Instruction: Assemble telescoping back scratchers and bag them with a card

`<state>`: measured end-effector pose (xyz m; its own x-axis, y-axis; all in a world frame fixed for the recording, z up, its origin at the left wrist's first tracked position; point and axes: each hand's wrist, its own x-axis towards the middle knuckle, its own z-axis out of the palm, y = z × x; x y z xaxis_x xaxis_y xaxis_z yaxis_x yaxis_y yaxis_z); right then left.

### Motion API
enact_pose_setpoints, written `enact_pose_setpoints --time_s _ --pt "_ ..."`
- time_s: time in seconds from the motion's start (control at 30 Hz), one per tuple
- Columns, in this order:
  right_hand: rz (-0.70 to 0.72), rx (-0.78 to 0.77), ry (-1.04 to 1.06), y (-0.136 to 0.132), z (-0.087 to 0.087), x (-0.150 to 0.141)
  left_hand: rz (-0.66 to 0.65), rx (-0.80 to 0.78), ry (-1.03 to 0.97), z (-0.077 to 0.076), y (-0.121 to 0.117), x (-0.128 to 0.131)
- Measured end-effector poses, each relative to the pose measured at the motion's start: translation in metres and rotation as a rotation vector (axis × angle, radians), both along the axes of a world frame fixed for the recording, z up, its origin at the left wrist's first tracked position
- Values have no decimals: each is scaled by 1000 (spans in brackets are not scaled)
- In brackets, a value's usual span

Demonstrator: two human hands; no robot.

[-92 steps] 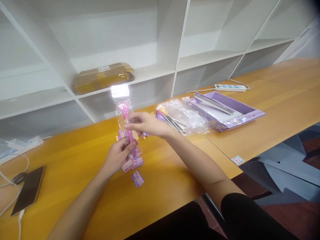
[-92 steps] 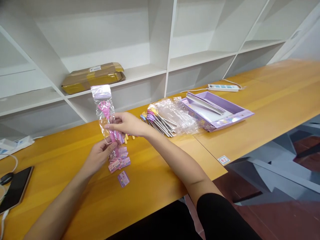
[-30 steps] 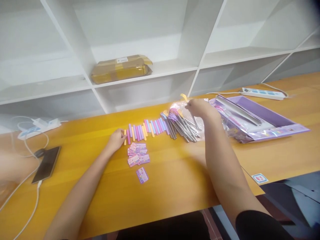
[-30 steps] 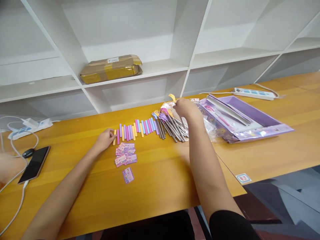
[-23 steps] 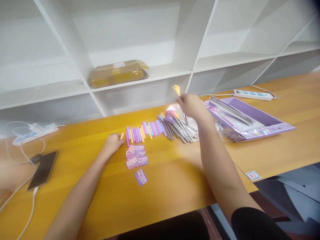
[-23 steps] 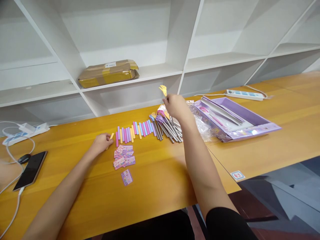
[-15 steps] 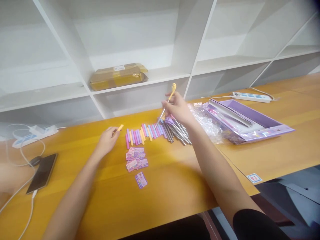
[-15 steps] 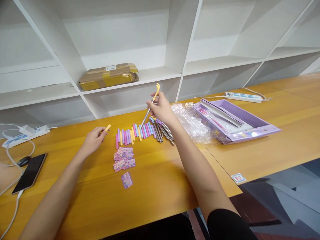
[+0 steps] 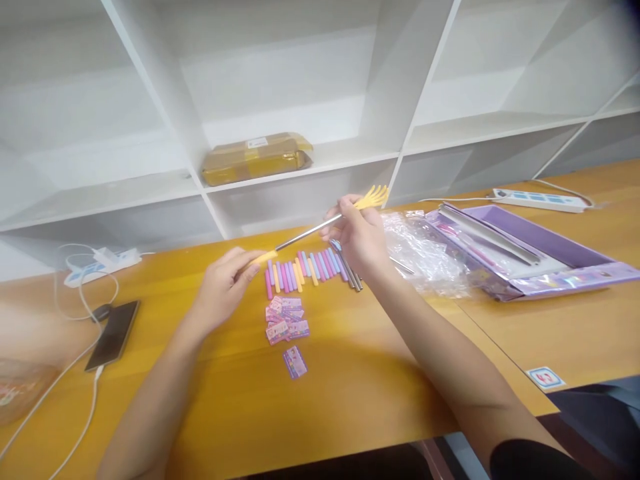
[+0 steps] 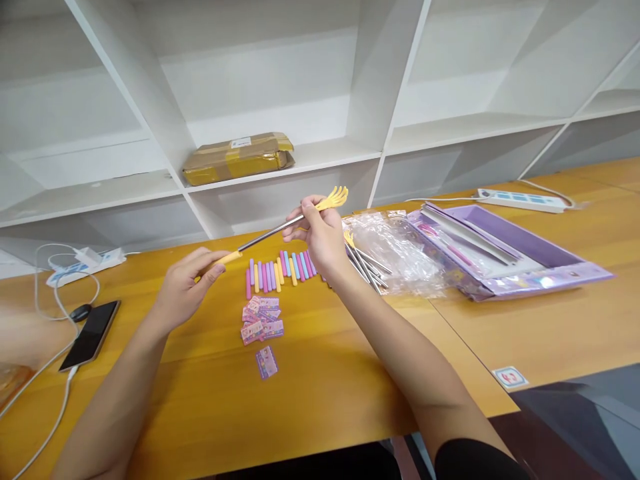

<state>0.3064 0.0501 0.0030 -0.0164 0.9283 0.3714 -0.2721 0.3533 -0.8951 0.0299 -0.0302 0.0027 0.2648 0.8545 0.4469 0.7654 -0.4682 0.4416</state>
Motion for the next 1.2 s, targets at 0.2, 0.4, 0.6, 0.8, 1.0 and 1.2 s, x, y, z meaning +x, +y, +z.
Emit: enact_pose_setpoints --time_s 0.2,0.4,0.6,0.8,1.0,1.2 --pt "-47 12 -51 -9 2 -1 2 21 -59 4 -4 3" --pt "-18 38 -2 -13 -4 -1 -25 116 -72 6 -8 6" --pt "18 189 117 -13 -14 -5 -38 347 -28 -1 -7 5" --pt "63 268 193 -21 -14 -9 -87 382 -67 2 -9 4" --pt "234 241 118 -12 -9 1 -49 415 -49 6 -5 -5" --pt "42 244 23 9 0 35 57 555 41 16 -7 -14"
